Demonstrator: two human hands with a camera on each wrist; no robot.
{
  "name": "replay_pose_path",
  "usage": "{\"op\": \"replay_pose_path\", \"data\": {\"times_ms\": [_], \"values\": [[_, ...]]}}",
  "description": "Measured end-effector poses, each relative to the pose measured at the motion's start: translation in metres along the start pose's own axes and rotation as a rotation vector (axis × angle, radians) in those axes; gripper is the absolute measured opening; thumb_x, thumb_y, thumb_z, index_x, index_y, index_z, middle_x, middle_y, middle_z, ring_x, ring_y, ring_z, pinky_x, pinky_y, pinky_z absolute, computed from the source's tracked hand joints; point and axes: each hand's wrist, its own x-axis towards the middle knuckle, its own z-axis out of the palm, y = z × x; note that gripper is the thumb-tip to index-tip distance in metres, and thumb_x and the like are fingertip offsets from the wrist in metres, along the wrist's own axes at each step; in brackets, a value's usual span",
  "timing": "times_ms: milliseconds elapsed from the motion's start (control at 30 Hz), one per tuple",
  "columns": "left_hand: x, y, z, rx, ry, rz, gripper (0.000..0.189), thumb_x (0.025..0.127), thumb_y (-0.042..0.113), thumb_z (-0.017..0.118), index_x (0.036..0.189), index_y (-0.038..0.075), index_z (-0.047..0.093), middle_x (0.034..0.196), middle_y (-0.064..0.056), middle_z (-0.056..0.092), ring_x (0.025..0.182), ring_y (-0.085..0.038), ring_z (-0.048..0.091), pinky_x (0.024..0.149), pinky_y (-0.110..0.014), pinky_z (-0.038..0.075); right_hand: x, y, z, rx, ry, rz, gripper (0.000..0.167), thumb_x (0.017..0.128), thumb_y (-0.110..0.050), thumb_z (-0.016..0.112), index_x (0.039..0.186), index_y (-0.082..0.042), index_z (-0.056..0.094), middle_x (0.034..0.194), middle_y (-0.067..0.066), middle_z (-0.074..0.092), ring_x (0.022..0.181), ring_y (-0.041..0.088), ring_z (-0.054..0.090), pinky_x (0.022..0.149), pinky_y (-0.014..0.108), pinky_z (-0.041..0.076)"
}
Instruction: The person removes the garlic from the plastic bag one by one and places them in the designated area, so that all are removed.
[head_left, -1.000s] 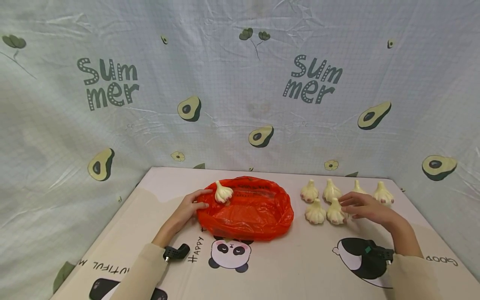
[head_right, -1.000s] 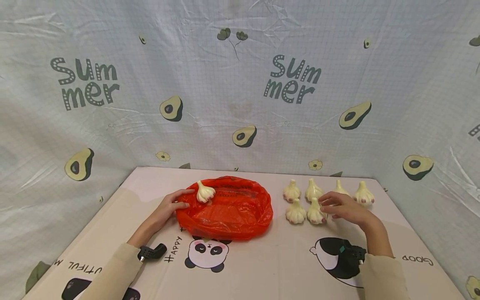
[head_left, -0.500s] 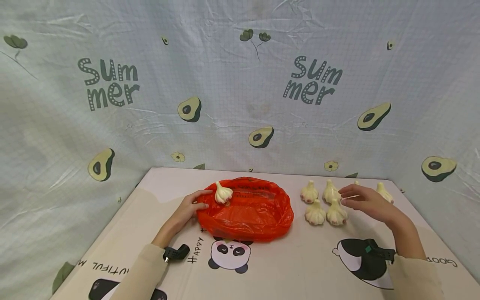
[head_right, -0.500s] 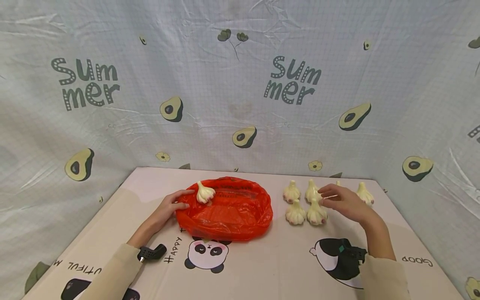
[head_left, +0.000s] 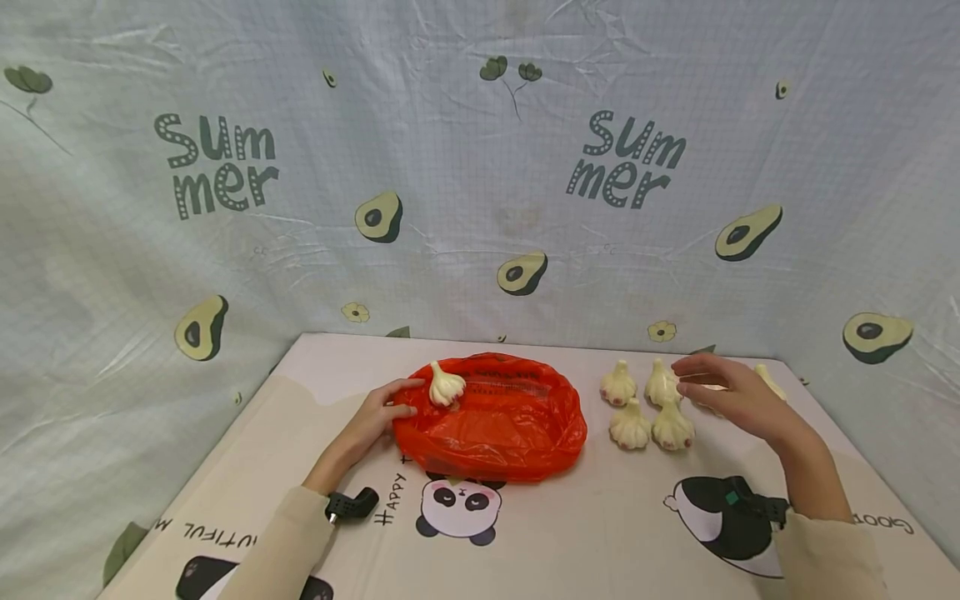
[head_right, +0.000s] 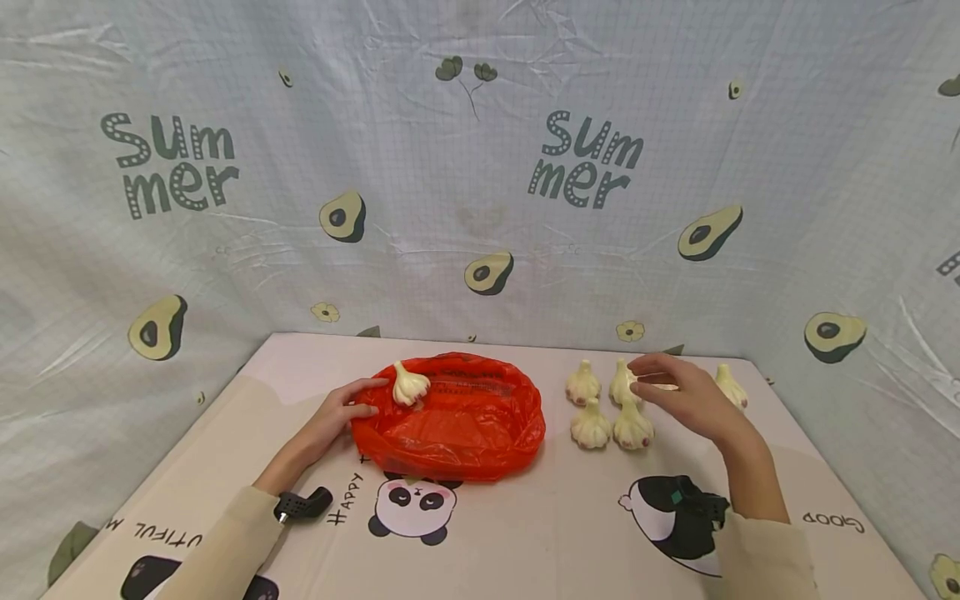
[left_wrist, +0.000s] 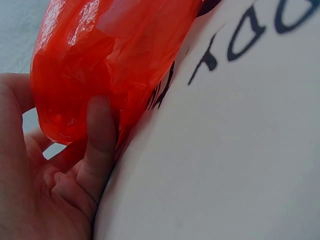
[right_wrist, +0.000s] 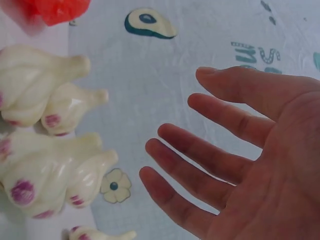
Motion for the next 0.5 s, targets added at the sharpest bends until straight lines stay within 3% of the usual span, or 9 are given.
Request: {"op": "replay_pose_path", "data": {"times_ms": [100, 200, 500], "values": [[0.001, 0.000, -0.001, 0.004, -0.002, 0.006, 0.053, 0.097, 0.010, 0.055, 0.150, 0.012, 0.052, 0.163, -0.019, 0.040, 0.137, -0.042, 0.051, 0.108, -0.045, 0.054, -0.001, -0.006, 0.000, 0.022, 0.016, -0.014, 0.043, 0.103, -0.026, 0.063, 0.138, 0.000, 0.058, 0.138, 0.023, 0.063, 0.117, 0.007, 0.063, 0.085, 0.012, 0.051], [0.001, 0.001, -0.001, 0.000, -0.003, 0.010, 0.054, 0.097, 0.010, 0.055, 0.151, 0.010, 0.051, 0.162, -0.020, 0.040, 0.134, -0.041, 0.053, 0.105, -0.042, 0.056, -0.001, -0.011, 0.001, 0.060, 0.019, -0.040, 0.042, 0.103, -0.024, 0.063, 0.138, 0.000, 0.058, 0.138, 0.024, 0.063, 0.110, -0.012, 0.057, 0.084, 0.013, 0.053], [0.001, 0.000, -0.001, 0.006, -0.002, 0.016, 0.053, 0.097, 0.010, 0.054, 0.150, 0.010, 0.052, 0.161, -0.021, 0.041, 0.131, -0.038, 0.055, 0.104, -0.038, 0.057, 0.003, -0.020, 0.010, 0.109, 0.036, -0.090, 0.036, 0.101, -0.018, 0.065, 0.133, -0.002, 0.062, 0.130, 0.010, 0.066, 0.108, -0.017, 0.057, 0.087, 0.014, 0.054]]}}
